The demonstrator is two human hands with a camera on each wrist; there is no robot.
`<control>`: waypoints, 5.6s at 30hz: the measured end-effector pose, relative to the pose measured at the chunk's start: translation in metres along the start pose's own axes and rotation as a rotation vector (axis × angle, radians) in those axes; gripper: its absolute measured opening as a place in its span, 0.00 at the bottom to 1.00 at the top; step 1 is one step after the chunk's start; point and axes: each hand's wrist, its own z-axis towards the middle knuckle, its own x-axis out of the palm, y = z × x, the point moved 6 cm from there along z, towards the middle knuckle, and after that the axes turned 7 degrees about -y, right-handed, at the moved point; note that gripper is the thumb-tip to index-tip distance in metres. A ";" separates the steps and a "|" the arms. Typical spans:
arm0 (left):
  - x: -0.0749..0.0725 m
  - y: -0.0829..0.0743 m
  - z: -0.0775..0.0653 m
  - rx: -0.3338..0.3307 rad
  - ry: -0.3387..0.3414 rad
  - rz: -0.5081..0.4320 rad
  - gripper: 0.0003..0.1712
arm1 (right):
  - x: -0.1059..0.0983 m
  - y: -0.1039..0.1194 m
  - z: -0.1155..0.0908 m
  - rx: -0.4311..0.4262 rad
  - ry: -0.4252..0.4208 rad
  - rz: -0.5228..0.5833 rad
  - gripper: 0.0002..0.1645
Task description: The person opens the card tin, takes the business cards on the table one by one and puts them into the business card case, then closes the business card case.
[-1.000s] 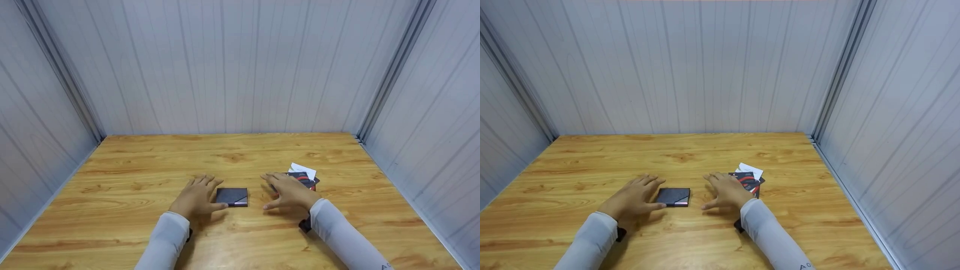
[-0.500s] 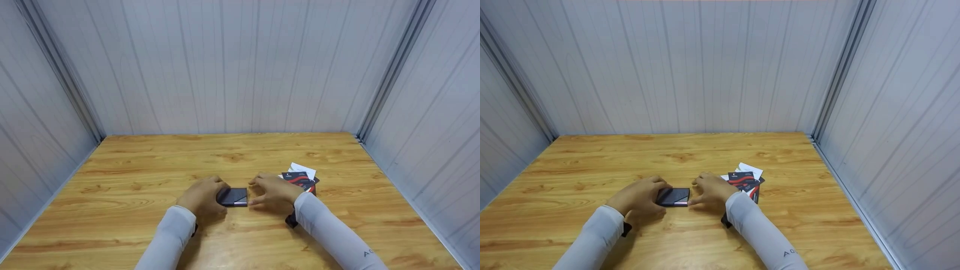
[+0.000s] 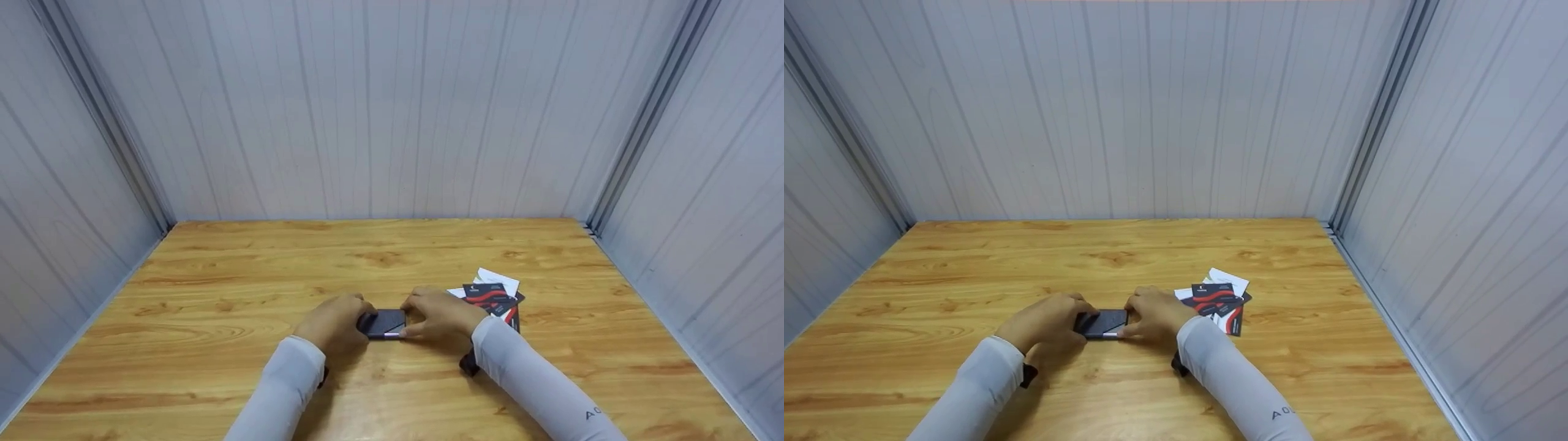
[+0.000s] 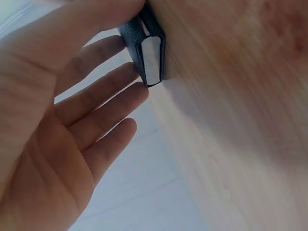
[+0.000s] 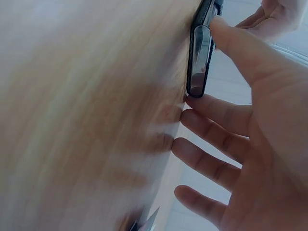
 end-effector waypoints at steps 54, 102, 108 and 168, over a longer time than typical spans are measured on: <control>-0.005 0.019 0.003 0.026 0.025 -0.280 0.18 | 0.004 -0.006 0.000 0.008 -0.035 0.039 0.36; -0.036 0.033 0.024 -0.190 -0.463 -0.369 0.10 | -0.002 0.002 -0.005 0.092 -0.068 0.041 0.37; -0.027 0.029 0.027 -0.143 -0.338 -0.322 0.06 | -0.001 0.002 -0.004 0.099 -0.069 0.053 0.32; 0.014 0.051 0.017 -0.167 0.236 -0.212 0.58 | -0.018 -0.020 -0.028 0.097 -0.080 0.147 0.32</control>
